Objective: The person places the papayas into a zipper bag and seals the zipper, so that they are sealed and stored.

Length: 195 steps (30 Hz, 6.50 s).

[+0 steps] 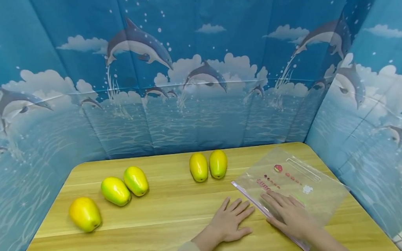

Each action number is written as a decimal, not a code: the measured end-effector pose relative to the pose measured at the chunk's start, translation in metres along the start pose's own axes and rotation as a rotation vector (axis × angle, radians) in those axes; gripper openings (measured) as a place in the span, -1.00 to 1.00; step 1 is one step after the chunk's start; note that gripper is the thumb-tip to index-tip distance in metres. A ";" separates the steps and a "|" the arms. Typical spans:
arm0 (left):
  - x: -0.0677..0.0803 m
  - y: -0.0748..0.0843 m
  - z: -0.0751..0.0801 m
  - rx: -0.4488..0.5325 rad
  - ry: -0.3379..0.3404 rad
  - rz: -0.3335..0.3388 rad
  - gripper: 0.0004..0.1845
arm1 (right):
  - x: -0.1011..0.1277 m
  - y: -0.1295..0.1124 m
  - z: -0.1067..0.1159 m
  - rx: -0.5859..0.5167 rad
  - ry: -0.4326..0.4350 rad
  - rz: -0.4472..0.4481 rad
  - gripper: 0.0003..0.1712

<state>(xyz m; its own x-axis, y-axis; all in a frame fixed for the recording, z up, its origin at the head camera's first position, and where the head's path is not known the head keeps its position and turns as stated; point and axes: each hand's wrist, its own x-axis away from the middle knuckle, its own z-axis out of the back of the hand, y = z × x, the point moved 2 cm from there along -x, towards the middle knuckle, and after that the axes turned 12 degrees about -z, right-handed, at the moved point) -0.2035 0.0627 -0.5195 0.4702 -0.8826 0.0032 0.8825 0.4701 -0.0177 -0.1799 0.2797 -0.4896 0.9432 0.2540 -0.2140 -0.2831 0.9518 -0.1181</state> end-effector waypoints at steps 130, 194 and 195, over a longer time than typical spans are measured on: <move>-0.018 -0.007 -0.003 0.043 -0.017 0.093 -0.34 | 0.017 -0.002 0.006 -0.538 0.463 -0.049 0.37; 0.264 -0.115 0.027 0.080 1.568 1.262 -0.27 | 0.012 -0.005 0.003 -0.534 0.445 -0.122 0.36; 0.267 -0.115 0.026 0.086 1.570 1.279 -0.26 | 0.013 -0.005 0.003 -0.534 0.446 -0.121 0.36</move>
<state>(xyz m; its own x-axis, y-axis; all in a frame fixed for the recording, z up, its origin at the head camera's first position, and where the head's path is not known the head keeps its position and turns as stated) -0.1792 -0.2265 -0.4908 0.3262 0.6675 -0.6693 0.1408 0.6659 0.7327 -0.1660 0.2784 -0.4883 0.8448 -0.0521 -0.5325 -0.3345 0.7253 -0.6017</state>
